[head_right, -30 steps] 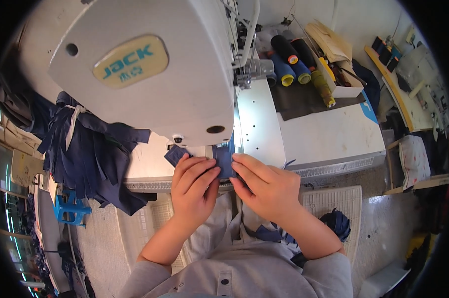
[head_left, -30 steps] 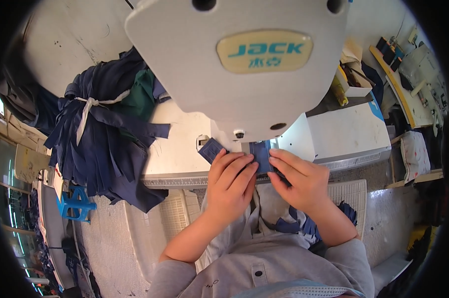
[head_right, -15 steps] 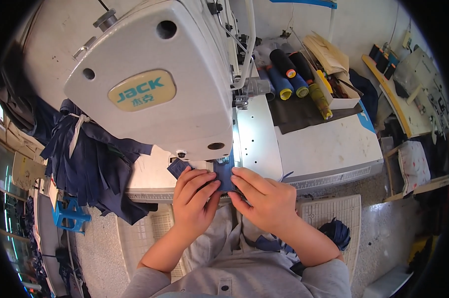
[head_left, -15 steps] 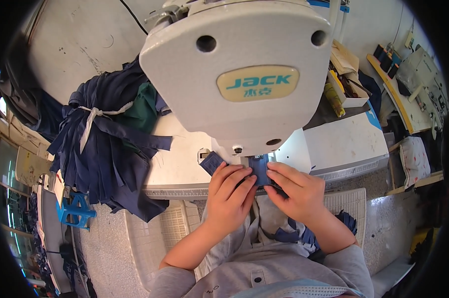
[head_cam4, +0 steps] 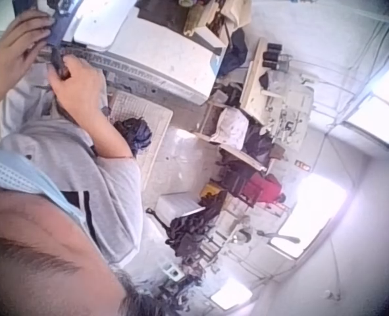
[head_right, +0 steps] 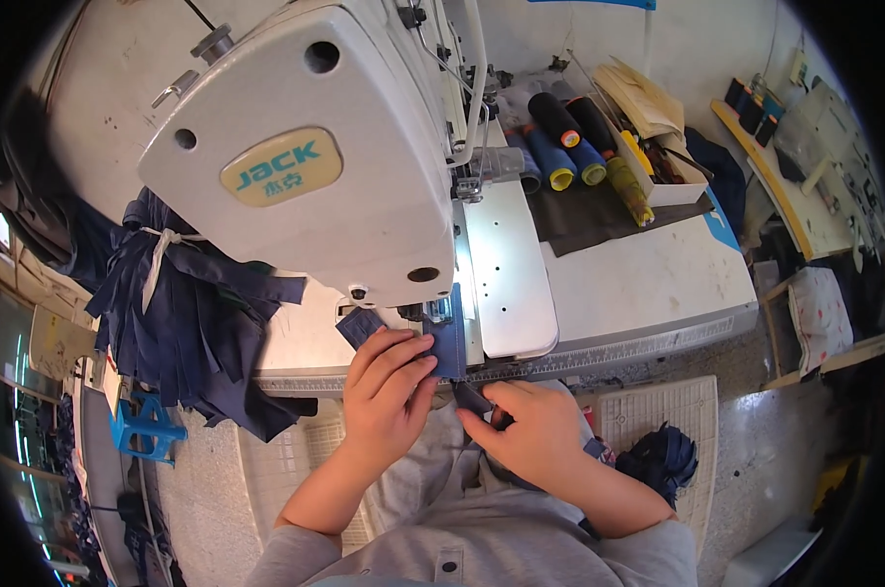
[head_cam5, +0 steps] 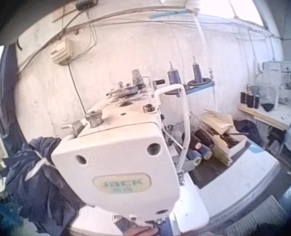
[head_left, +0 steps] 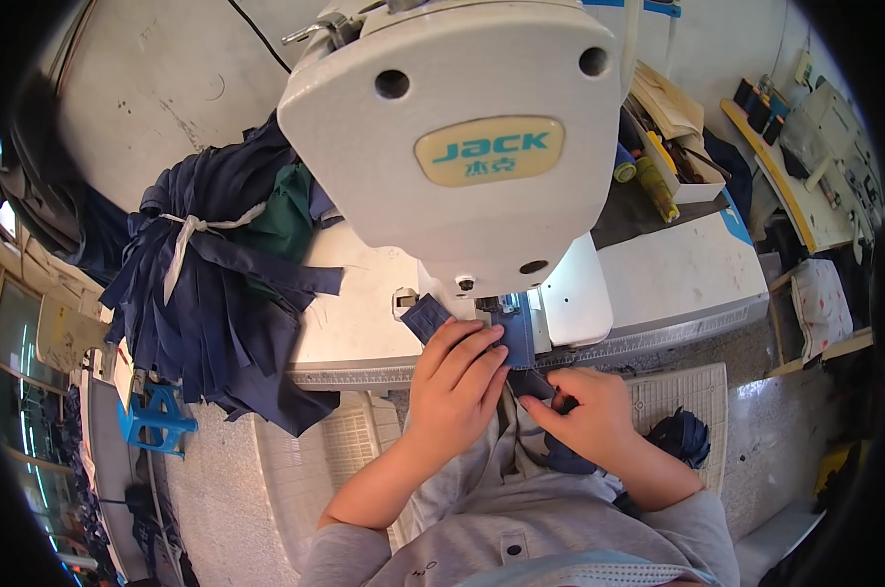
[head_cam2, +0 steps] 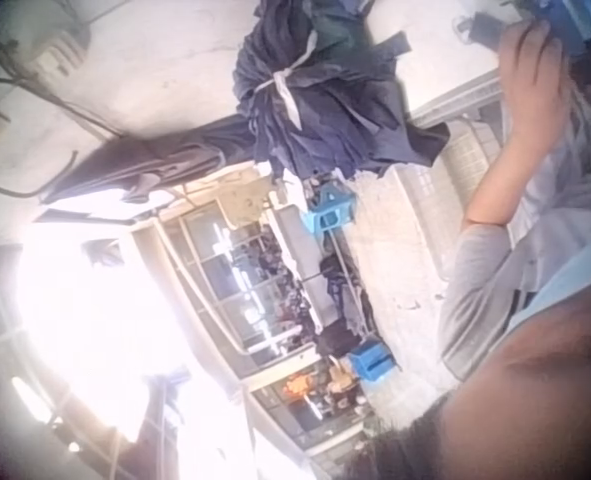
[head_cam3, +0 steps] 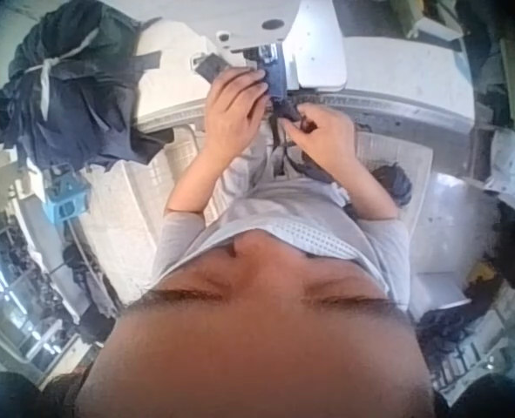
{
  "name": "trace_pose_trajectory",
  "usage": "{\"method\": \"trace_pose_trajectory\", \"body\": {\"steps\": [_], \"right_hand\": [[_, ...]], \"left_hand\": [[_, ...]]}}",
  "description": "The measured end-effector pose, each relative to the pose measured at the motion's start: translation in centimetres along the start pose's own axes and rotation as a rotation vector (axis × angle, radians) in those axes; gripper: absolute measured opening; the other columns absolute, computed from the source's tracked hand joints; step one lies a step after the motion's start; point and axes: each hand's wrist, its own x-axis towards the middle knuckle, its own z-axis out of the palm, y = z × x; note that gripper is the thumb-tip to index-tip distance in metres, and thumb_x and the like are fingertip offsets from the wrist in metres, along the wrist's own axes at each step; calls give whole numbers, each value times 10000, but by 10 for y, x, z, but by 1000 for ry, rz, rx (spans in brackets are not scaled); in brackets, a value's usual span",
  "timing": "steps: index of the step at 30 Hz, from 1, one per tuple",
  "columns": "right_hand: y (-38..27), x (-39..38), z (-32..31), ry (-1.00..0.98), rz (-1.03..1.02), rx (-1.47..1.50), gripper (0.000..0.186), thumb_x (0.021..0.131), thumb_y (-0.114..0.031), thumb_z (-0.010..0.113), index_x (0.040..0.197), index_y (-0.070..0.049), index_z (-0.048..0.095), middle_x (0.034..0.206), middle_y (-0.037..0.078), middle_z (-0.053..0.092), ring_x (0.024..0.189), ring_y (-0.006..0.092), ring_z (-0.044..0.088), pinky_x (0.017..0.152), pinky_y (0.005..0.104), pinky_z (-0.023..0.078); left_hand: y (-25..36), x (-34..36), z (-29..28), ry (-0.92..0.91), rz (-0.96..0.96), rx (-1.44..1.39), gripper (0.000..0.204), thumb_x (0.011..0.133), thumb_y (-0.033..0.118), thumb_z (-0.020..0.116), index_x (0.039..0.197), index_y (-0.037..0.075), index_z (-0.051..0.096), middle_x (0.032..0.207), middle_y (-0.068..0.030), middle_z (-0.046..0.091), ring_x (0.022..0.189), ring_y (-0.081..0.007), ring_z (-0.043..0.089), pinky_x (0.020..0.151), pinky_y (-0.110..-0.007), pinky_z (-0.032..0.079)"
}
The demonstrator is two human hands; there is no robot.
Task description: Using an industrial sewing machine to join and process small blue fabric strips.
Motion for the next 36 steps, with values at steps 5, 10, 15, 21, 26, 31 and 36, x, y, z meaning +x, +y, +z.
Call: {"method": "trace_pose_trajectory", "body": {"steps": [5, 10, 15, 21, 26, 31, 36], "right_hand": [[13, -3, 20, 70, 7, 124, 224, 712, -204, 824, 795, -42, 693, 678, 72, 626, 649, 245, 620, 580, 349, 474], [21, -6, 30, 100, -14, 300, 208, 716, -149, 802, 846, -28, 694, 693, 86, 624, 653, 244, 618, 596, 329, 473], [5, -9, -5, -11, 250, 239, 206, 729, -89, 759, 904, -49, 658, 739, 79, 632, 639, 242, 634, 575, 329, 486], [-26, -2, -19, 467, -193, -278, 291, 634, -16, 728, 897, -127, 672, 805, 44, 611, 618, 233, 607, 546, 350, 477], [-15, 10, -11, 542, -216, -229, 351, 602, 7, 748, 929, -109, 691, 864, 30, 628, 678, 217, 637, 584, 328, 505], [-2, 8, -12, 477, -272, -223, 355, 603, -12, 777, 938, -104, 704, 898, 26, 646, 703, 208, 652, 599, 316, 519], [4, 10, -19, 440, -325, -208, 326, 628, -44, 801, 937, -106, 718, 892, 22, 647, 717, 203, 650, 600, 315, 518]], "left_hand": [[3, 0, -2, 0, -28, -24, 304, 662, -22, 776, 941, 32, 670, 1092, -105, 689, 1042, -334, 631, 961, -473, 495], [4, -2, -4, -13, -21, -26, 304, 674, -6, 774, 954, 27, 663, 1100, -102, 671, 1054, -334, 621, 963, -477, 500], [4, -3, -6, -31, -9, -21, 310, 684, 10, 776, 970, 29, 657, 1117, -97, 654, 1065, -332, 611, 967, -478, 505], [7, -2, -3, -16, -25, -27, 314, 666, -40, 766, 957, 15, 662, 1105, -112, 676, 1067, -338, 616, 973, -476, 489], [8, -1, -2, -14, -50, 4, 321, 688, -44, 756, 992, 15, 670, 1129, -121, 660, 1095, -337, 601, 963, -475, 493], [7, 1, 0, 0, -26, 23, 336, 708, -37, 749, 1035, 25, 700, 1124, -117, 657, 1100, -334, 598, 964, -483, 492], [4, 5, 3, -14, 2, 43, 295, 724, -47, 733, 1009, 23, 717, 1090, -118, 672, 1071, -329, 622, 943, -466, 509]]}}
